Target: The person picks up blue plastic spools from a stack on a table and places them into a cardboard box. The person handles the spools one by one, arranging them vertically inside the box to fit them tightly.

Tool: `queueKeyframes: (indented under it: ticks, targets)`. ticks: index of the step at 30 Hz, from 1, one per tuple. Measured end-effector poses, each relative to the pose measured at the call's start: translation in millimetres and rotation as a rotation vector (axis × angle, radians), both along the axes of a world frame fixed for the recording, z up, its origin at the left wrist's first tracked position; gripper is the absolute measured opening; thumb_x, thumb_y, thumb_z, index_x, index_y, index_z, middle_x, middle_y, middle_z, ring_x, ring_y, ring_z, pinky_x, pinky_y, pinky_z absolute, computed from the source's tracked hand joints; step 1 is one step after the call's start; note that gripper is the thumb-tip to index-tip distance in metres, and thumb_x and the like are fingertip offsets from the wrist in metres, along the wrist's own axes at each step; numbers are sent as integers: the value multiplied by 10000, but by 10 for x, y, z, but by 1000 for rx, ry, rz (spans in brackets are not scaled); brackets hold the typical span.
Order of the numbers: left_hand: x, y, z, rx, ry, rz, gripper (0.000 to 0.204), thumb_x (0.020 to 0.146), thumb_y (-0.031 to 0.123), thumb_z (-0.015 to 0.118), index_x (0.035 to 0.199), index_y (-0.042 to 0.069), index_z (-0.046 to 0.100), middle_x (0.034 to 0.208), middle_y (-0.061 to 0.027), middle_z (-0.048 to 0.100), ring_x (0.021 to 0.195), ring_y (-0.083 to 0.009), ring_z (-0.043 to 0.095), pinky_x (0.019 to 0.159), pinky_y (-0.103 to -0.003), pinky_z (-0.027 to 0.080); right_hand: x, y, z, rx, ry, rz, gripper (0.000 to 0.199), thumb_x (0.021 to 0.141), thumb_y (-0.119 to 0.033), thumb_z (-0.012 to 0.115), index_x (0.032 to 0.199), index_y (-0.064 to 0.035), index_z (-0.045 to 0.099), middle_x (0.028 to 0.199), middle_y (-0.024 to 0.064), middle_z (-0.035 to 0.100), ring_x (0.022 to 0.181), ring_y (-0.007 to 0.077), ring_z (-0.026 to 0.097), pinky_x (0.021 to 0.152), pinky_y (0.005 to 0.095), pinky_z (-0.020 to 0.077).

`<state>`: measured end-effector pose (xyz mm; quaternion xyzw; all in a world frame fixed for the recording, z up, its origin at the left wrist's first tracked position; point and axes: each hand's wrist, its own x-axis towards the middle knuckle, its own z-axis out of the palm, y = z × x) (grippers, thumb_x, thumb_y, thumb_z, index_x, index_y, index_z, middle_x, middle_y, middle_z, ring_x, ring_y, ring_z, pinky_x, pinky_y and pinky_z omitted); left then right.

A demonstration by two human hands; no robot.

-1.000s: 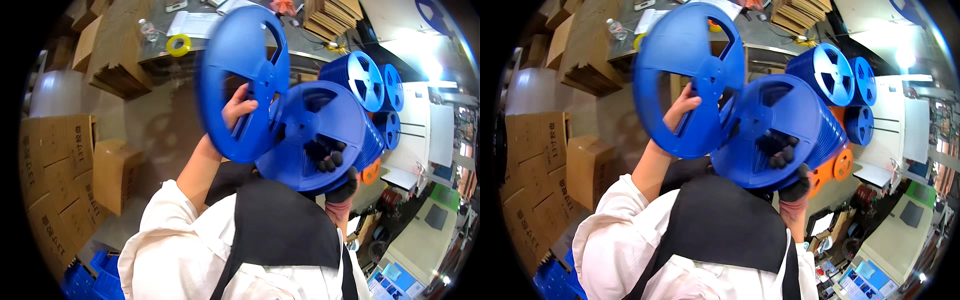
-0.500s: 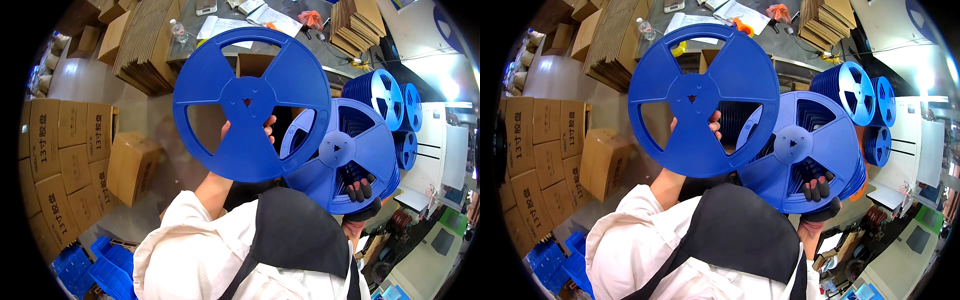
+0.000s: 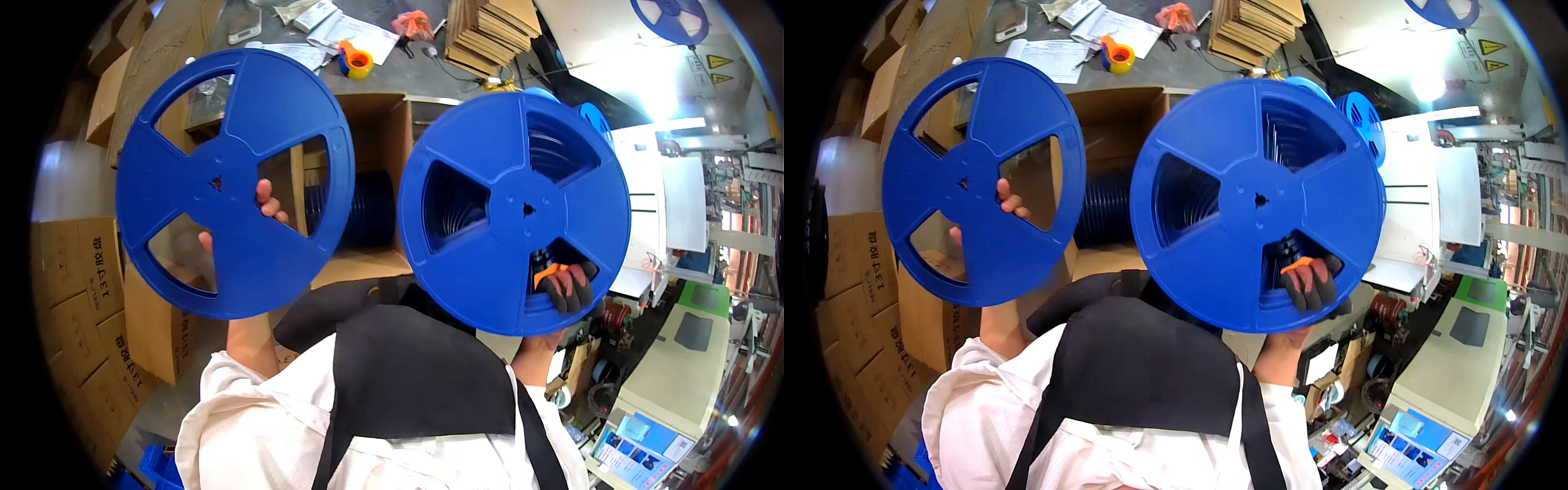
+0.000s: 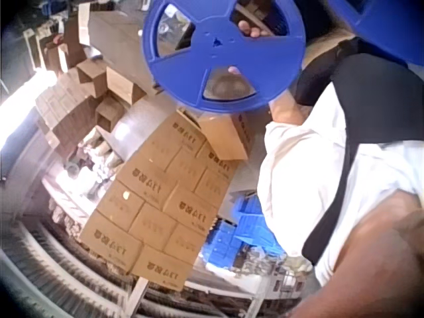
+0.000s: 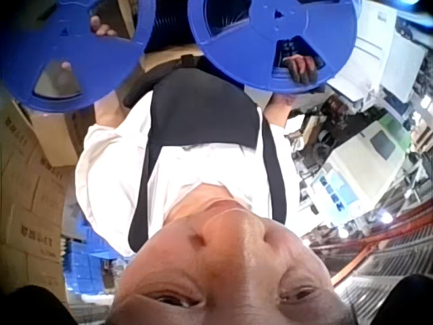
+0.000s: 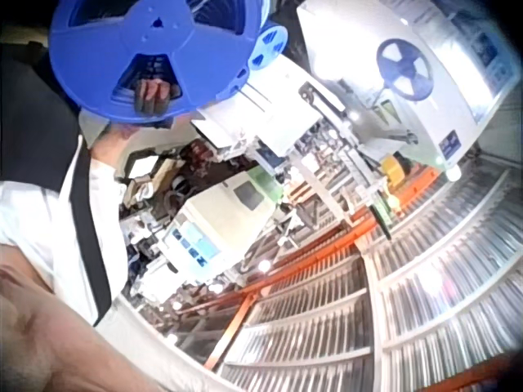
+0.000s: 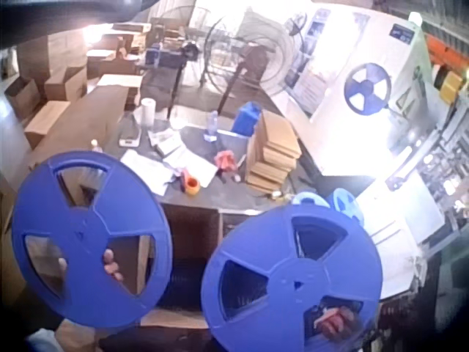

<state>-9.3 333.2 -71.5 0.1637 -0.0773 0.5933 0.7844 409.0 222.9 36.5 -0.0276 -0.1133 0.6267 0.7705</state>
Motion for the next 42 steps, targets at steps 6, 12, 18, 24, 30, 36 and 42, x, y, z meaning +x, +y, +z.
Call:
queueKeyframes:
  ticks: [6, 12, 18, 24, 30, 36, 42]
  targets:
    - [219, -135, 242, -308, 184, -38, 779, 834, 352, 664, 1416, -5, 290, 1276, -168, 489, 1124, -232, 517, 979, -365, 458, -147, 87, 145, -159, -209, -106, 227, 944, -289, 496, 821, -106, 551, 667, -1, 580, 581, 101, 544, 547, 233, 450]
    - [885, -37, 503, -274, 987, -160, 866, 744, 182, 735, 1457, 90, 252, 1323, -175, 458, 1120, -232, 526, 948, -357, 451, -161, 71, 161, -225, -431, 125, 665, 857, -426, 582, 1343, -33, 352, 1146, 118, 567, 939, 247, 580, 878, 352, 438]
    - [1776, -160, 519, -167, 1237, -136, 992, 686, 76, 788, 1478, 172, 198, 1413, -208, 365, 1266, -314, 418, 1062, -385, 339, -513, 86, -136, -351, -757, 211, 617, 871, -389, 544, 1345, -12, 424, 1304, 174, 528, 1193, 314, 515, 1026, 450, 402]
    - [1453, -92, 497, -421, 878, -333, 789, 752, 60, 676, 1434, 129, 285, 1186, -182, 545, 1054, -268, 572, 910, -401, 495, -613, 200, -8, -633, -691, 150, 641, 765, -181, 554, 1349, 16, 378, 1218, 188, 576, 1056, 327, 597, 963, 437, 458]
    - [672, -272, 512, -483, 338, -267, 683, 779, 303, 695, 1323, -11, 425, 1243, -169, 549, 1175, -300, 544, 977, -428, 477, -525, 156, 75, -374, -456, 178, 576, 863, -283, 574, 1315, 9, 369, 817, 8, 383, 701, 141, 335, 680, 306, 328]
    - [736, -452, 52, -317, -85, -197, 702, 827, 513, 608, 1310, 25, 458, 1226, -122, 545, 1178, -271, 535, 1075, -421, 387, -332, -105, -9, -255, -377, 143, 600, 855, -306, 578, 1322, 8, 372, 753, -17, 386, 627, 121, 349, 620, 285, 327]
    - [740, -497, 227, -394, -70, -182, 723, 817, 596, 602, 1249, 36, 452, 1142, -90, 527, 1164, -236, 516, 1095, -387, 357, -233, -287, -12, -224, -352, 117, 659, 823, -343, 607, 1339, 0, 384, 876, 44, 529, 690, 161, 464, 664, 284, 394]
